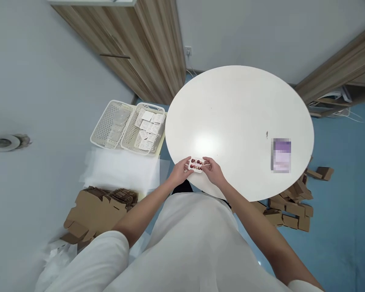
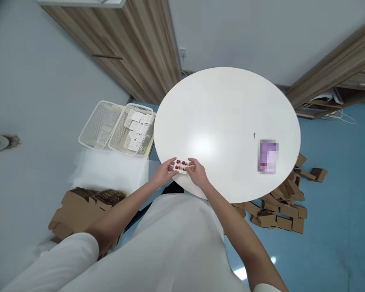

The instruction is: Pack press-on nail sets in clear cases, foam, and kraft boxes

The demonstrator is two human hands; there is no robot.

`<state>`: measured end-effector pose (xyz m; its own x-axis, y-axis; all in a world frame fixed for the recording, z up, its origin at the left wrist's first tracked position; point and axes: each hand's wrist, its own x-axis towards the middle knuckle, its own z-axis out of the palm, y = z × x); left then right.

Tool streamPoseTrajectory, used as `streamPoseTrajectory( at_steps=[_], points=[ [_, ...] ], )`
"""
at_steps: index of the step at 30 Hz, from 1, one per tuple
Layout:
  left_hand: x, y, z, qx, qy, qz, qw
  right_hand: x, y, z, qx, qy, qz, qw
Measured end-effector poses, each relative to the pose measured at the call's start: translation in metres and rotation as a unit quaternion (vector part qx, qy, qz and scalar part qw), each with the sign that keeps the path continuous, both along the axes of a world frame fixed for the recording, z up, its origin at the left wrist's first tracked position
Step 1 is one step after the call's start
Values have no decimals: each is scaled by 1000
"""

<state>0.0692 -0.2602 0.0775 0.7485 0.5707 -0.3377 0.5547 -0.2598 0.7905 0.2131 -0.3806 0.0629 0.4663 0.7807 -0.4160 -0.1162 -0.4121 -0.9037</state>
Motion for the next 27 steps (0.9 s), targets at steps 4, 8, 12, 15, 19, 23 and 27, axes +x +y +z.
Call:
streamPoseTrajectory(
  at_steps=[4,8,12,15,19,23,27],
  points=[
    [-16,42,-23,19,19,3,1000,-15,40,-15,-27,-108,98,989],
    [-18,76,-43,36,25,-49,998,-35,73,-34,-92,-188,115,971],
    [-10,89,-57,74,45,-94,992,-47,88,-49,-127,-238,63,961],
    [-4,89,-62,90,62,-109,988,-50,91,-51,-139,-253,32,957],
    [-2,90,-59,109,82,-129,982,-54,88,-46,-155,-248,16,956],
    [-8,95,-54,59,88,-128,986,-64,77,-35,-137,-165,-35,976],
    [-13,104,-51,-69,55,-102,991,-72,69,-28,-90,-12,-115,989]
  ],
)
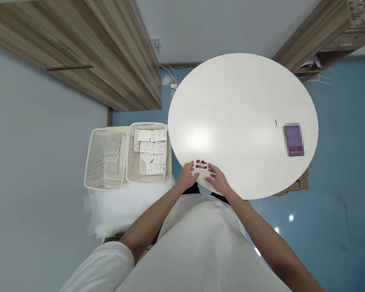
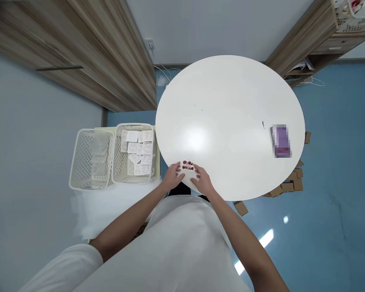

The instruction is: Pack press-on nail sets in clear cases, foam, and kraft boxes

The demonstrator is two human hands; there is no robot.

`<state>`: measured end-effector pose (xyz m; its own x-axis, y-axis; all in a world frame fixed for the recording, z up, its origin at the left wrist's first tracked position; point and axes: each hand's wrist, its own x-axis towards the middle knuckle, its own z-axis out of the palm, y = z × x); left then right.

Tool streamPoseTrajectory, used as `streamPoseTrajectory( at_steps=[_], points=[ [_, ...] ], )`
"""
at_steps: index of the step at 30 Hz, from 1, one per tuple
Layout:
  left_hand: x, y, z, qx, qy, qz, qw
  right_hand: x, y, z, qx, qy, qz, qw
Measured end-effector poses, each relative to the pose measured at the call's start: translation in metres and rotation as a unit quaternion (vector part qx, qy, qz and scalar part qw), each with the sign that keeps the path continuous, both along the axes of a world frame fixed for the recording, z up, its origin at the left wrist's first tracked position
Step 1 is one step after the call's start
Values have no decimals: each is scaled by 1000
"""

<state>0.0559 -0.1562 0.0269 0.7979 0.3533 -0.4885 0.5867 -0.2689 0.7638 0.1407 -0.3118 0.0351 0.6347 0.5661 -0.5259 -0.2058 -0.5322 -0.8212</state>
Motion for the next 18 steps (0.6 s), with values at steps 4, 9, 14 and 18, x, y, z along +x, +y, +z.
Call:
streamPoseTrajectory(
  at_steps=[4,9,14,18],
  points=[
    [-1,5,2,-71,-14,16,997,-1,6,4,60,102,-52,992],
    [-4,11,2,-55,-27,49,997,4,29,7,79,129,-53,987],
    [-4,30,-2,-36,-30,92,995,11,59,3,92,113,-37,989],
    [-1,44,0,3,-29,83,996,14,72,-1,82,96,-6,992]
  ],
)
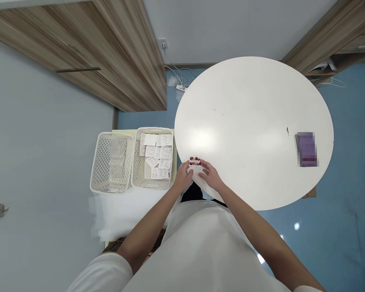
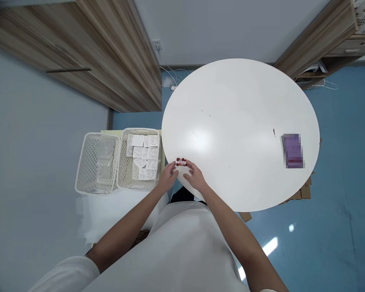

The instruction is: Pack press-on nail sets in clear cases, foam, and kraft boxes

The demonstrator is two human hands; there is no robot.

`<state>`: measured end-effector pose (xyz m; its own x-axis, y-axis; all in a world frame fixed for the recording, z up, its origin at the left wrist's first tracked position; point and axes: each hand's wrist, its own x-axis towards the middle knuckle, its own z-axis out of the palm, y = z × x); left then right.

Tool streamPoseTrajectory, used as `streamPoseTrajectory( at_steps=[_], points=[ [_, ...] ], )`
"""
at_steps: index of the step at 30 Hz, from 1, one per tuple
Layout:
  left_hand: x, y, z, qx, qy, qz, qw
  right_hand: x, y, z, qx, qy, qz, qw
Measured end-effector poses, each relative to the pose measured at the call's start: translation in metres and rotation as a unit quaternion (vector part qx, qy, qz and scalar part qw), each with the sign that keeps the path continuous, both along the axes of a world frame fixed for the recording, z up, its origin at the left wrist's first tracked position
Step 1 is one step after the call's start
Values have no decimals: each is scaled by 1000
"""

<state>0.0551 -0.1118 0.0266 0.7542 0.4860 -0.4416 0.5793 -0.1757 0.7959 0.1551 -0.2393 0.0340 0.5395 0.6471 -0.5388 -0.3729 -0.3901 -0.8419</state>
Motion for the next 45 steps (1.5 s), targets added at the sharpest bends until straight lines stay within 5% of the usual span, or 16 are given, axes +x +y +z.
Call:
streamPoseTrajectory(
  at_steps=[18,28,35,45],
  points=[
    [-4,-4,-4,2,-17,17,1000,-1,-3,-12,-25,-123,62,990],
    [-16,-22,-1,-9,-37,130,991,-7,-37,-8,-49,-145,1,988],
    [-48,-70,21,-20,-18,212,977,0,-78,9,-66,-81,54,993],
    [-87,-159,42,-13,19,241,970,6,-120,23,29,-52,137,989]
  ],
)
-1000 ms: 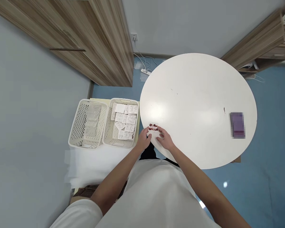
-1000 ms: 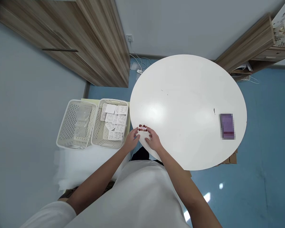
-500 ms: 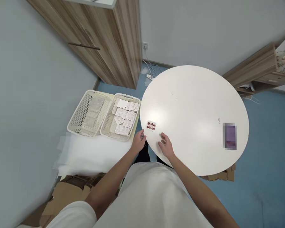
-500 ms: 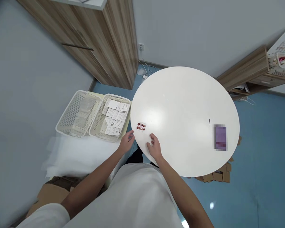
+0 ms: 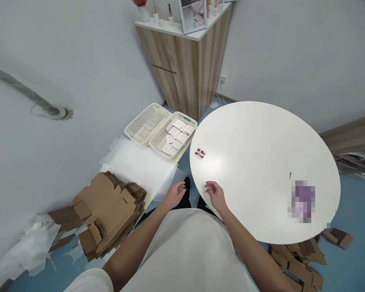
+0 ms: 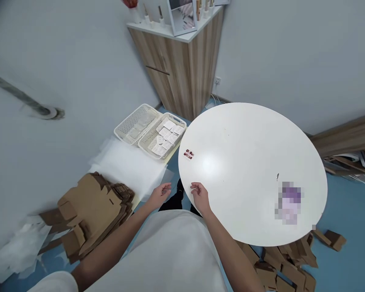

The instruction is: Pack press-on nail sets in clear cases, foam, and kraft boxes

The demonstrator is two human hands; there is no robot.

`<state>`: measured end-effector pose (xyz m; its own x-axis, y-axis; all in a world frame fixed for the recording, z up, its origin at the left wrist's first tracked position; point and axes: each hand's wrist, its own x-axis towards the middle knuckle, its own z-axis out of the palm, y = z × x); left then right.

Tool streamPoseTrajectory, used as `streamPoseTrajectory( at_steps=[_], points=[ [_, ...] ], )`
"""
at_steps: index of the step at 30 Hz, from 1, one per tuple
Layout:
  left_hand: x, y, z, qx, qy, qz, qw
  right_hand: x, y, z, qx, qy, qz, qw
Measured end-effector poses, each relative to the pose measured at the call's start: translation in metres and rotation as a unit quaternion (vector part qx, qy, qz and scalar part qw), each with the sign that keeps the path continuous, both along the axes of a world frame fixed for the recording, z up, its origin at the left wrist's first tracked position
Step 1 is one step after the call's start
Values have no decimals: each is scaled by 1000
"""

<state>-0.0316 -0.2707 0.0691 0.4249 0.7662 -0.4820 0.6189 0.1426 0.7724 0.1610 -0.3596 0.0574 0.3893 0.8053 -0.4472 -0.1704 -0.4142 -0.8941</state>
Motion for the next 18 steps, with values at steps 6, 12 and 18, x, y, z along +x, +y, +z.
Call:
streamPoseTrajectory(
  at_steps=[6,12,18],
  points=[
    [-11,-20,12,30,2,-19,999,-13,1,3,17,4,57,998],
    [-38,-21,18,30,3,15,999,-30,16,7,24,-6,99,995],
    [-77,-8,19,66,-23,38,997,-62,46,16,31,-28,122,992]
  ],
)
